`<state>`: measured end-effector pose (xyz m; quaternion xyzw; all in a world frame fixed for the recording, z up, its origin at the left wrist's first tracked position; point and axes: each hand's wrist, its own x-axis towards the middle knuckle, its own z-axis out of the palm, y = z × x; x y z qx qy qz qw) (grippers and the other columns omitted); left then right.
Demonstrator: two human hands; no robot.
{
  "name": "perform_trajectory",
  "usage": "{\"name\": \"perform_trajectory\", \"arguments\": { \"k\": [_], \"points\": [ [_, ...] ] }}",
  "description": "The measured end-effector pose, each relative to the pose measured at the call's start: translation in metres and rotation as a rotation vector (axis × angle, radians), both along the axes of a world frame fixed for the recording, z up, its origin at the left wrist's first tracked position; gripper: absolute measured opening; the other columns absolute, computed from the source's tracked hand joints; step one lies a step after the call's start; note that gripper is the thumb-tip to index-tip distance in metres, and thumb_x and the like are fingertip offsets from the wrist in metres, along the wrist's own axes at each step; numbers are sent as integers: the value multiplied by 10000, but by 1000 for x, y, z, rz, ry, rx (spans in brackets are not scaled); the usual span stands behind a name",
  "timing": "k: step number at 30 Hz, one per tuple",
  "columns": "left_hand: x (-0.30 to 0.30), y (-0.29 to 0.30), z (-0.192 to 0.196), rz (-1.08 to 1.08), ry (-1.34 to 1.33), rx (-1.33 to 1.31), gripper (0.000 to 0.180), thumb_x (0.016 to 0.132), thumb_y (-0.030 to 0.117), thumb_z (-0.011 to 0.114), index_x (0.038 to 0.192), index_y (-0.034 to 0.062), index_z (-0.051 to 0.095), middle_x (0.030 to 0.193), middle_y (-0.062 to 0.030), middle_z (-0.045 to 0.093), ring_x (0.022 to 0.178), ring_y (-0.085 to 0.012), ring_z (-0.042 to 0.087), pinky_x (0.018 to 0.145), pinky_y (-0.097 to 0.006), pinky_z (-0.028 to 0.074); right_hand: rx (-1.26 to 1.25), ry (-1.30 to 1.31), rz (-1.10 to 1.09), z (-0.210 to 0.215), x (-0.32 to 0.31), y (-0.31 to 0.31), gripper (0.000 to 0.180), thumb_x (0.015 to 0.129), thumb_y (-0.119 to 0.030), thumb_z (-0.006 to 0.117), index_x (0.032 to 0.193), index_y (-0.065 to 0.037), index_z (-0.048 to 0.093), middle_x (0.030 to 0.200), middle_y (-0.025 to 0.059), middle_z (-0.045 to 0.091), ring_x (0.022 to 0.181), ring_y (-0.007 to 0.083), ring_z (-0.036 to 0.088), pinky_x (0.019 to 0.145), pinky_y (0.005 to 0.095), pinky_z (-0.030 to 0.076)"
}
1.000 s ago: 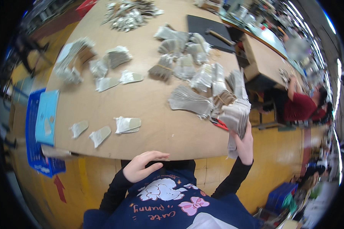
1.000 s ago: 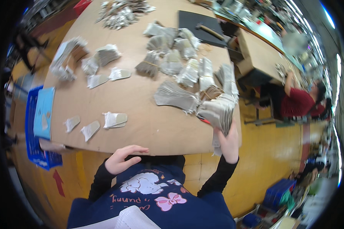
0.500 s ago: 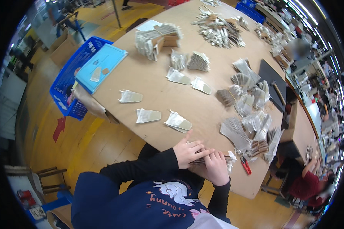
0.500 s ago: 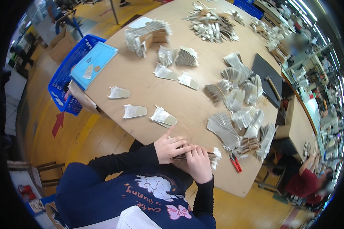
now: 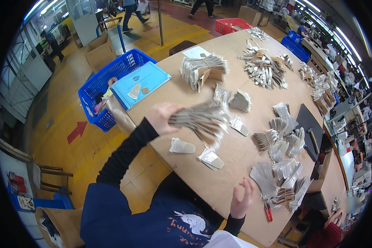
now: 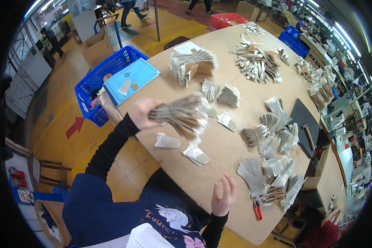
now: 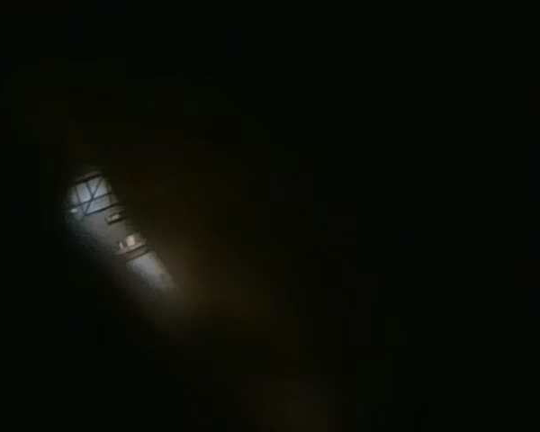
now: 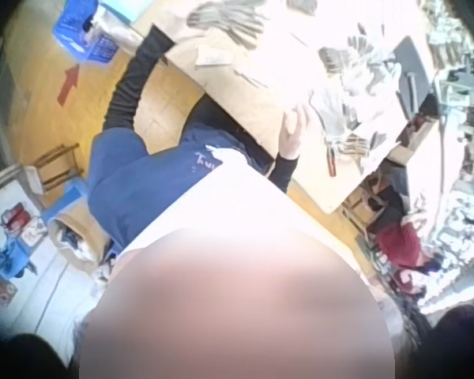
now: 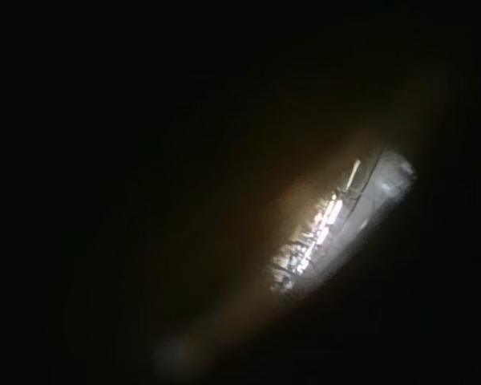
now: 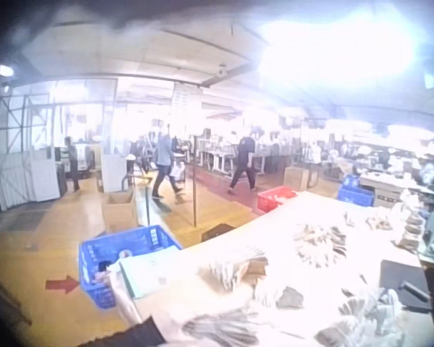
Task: The person repeatedly picks up small white fabric pieces from a table, folds them by hand, and places them into neat stacks. The person also gathers the folded stacks and bundles them together. The work is performed at a large table in a factory setting with other workers visible in the background.
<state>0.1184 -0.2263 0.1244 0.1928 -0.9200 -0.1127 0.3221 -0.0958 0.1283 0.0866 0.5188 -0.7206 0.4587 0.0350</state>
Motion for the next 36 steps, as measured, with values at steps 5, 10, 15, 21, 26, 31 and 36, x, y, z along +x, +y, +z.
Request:
{"name": "perform_trajectory", "arguments": {
  "k": [5,10,15,21,26,31,36],
  "points": [
    [11,-115,-46,-2,-209,93,581,710,340,813,1206,84,654,1012,-128,687,954,-320,654,841,-403,519,260,-90,172,-48,26,-2,446,828,-15,718,1260,-58,620,1292,159,590,1037,319,636,891,424,512],
    [2,-175,-101,271,-733,172,820,739,487,749,1433,129,498,1280,-151,607,1273,-340,503,1093,-592,313,375,-103,222,-71,31,-5,393,863,-84,696,1252,-92,644,1336,145,565,1078,306,634,934,428,498],
    [-32,-163,-119,431,-901,-24,858,746,347,725,1477,48,389,1354,-181,541,1345,-318,455,1195,-578,186,324,-300,176,-81,26,-7,303,877,-64,681,1180,-63,669,1288,152,594,1093,324,636,911,412,517],
    [-60,-152,-118,558,-712,-53,808,723,227,690,1465,61,417,1345,-214,560,1335,-330,477,1195,-576,199,293,-226,182,-82,26,-8,254,879,-63,680,1133,-61,689,1247,140,620,1079,322,639,904,401,520],
    [-70,-165,-114,507,-721,122,638,686,179,725,1286,59,546,1241,-173,558,1232,-319,522,1080,-463,373,281,-225,166,-81,26,-10,238,879,-63,681,1116,-69,696,1231,126,630,1053,314,644,899,395,518],
    [-73,-178,-124,402,-496,-222,574,634,131,740,1181,46,589,1118,-147,548,1152,-305,525,1013,-417,421,274,-226,155,-81,26,-11,221,883,-60,676,1103,-61,695,1217,126,635,1051,319,647,888,400,522],
    [-77,-191,-129,245,-604,-97,703,625,158,708,1291,29,522,1233,-175,551,1263,-332,482,1179,-467,286,281,-246,161,-80,25,-11,215,886,-67,677,1100,-62,695,1210,128,637,1052,320,650,881,397,529]
  ]
}}
